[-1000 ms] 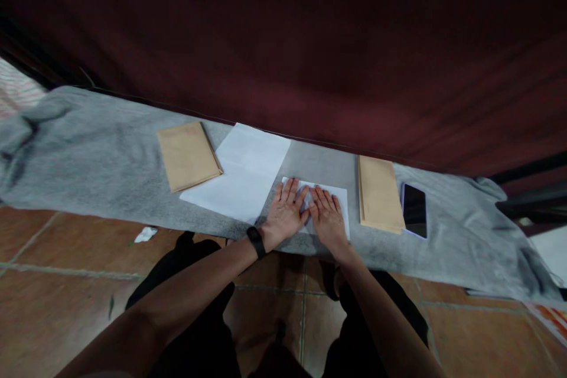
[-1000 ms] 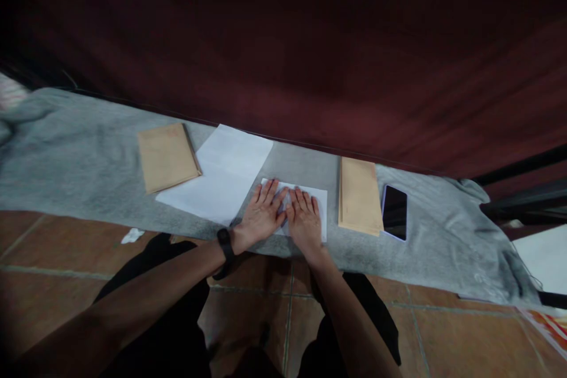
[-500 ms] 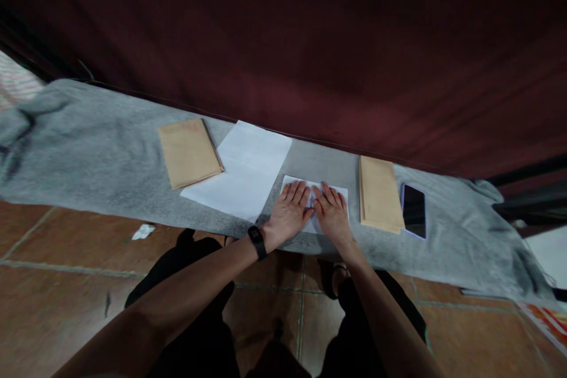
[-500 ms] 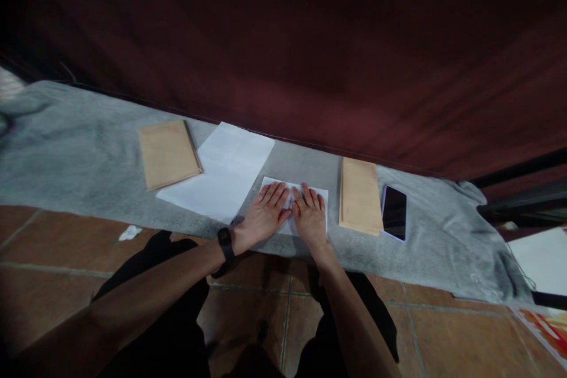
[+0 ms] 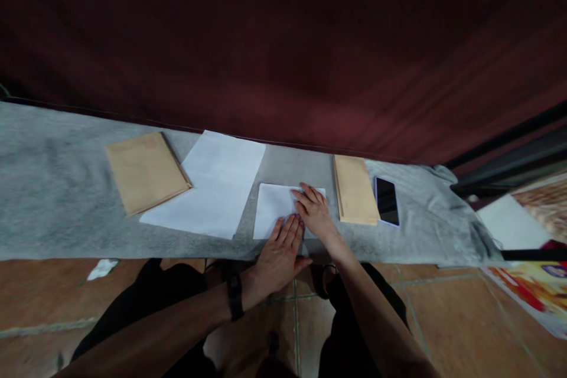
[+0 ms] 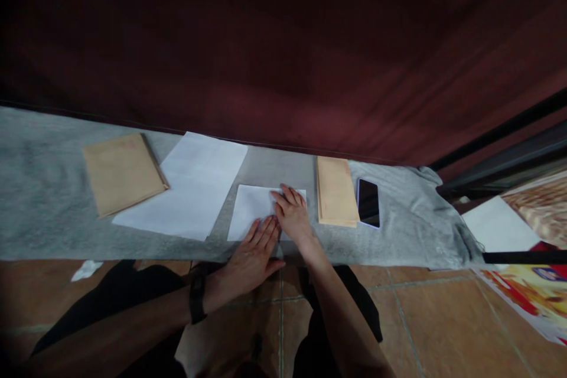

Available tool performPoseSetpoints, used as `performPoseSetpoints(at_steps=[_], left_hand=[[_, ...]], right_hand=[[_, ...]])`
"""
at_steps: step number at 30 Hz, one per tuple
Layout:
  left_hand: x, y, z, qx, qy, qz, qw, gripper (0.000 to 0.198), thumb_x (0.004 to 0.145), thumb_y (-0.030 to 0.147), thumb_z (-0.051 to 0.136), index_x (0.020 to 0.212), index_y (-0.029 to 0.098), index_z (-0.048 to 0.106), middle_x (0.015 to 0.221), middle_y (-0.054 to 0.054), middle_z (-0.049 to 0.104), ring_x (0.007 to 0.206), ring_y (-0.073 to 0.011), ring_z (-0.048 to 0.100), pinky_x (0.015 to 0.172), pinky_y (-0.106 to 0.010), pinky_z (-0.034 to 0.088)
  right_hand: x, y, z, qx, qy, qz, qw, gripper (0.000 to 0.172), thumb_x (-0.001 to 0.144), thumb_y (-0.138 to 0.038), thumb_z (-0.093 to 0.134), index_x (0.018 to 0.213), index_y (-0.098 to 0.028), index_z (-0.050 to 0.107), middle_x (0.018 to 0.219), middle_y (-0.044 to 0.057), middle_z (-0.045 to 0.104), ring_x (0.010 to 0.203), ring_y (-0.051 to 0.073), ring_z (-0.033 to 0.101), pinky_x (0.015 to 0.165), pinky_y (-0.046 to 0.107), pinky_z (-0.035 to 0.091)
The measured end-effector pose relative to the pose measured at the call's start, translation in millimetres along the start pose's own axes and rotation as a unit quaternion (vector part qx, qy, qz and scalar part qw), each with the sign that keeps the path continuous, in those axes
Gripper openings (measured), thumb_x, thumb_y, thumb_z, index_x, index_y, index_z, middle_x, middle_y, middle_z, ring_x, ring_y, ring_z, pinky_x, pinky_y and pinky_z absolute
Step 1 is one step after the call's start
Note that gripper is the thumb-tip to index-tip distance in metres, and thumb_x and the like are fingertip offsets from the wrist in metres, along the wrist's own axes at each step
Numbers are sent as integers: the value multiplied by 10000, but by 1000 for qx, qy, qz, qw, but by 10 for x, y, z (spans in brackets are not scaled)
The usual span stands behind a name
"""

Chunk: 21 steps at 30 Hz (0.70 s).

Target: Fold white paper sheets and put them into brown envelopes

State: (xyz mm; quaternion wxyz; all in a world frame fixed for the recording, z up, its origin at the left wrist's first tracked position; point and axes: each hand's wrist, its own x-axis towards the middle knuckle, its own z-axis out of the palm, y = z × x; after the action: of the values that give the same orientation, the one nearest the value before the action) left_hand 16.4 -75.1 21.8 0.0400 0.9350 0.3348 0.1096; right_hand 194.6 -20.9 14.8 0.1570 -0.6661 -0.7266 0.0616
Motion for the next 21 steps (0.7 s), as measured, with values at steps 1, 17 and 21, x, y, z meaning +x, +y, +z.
performPoseSetpoints(at_steps=[1, 17, 21], left_hand=[[-2, -2, -2, -1, 3, 0, 1000, 765, 984, 613, 429, 1485, 35, 453, 1584, -219, 419, 1535, -316, 283, 1270, -507, 185], [110, -305, 55, 1, 41, -54, 998, 581, 1014, 437, 437, 1504, 126, 462, 1584, -143, 450, 1511, -292, 346, 1248, -503, 268], [146, -369, 11, -6, 26, -49, 998, 605, 1002, 499, 462, 1503, 159, 478, 1592, -131, 442, 1508, -306, 348, 1248, -528, 259]], right_hand=[[-2, -13, -4, -5, 0, 2, 1000, 400, 1041, -288, 472, 1423, -318, 586, 1592, 29, 454, 1451, 247, 405, 1188, 446, 336], [-40, -109, 6, -73, 8, 34, 997, 460, 1069, -333, 405, 1526, -323, 456, 1635, 43, 384, 1484, 265, 382, 1218, 503, 275], [-44, -106, 16, -76, 6, 40, 996, 466, 1068, -328, 407, 1532, -333, 444, 1638, 37, 377, 1487, 260, 376, 1218, 504, 270]])
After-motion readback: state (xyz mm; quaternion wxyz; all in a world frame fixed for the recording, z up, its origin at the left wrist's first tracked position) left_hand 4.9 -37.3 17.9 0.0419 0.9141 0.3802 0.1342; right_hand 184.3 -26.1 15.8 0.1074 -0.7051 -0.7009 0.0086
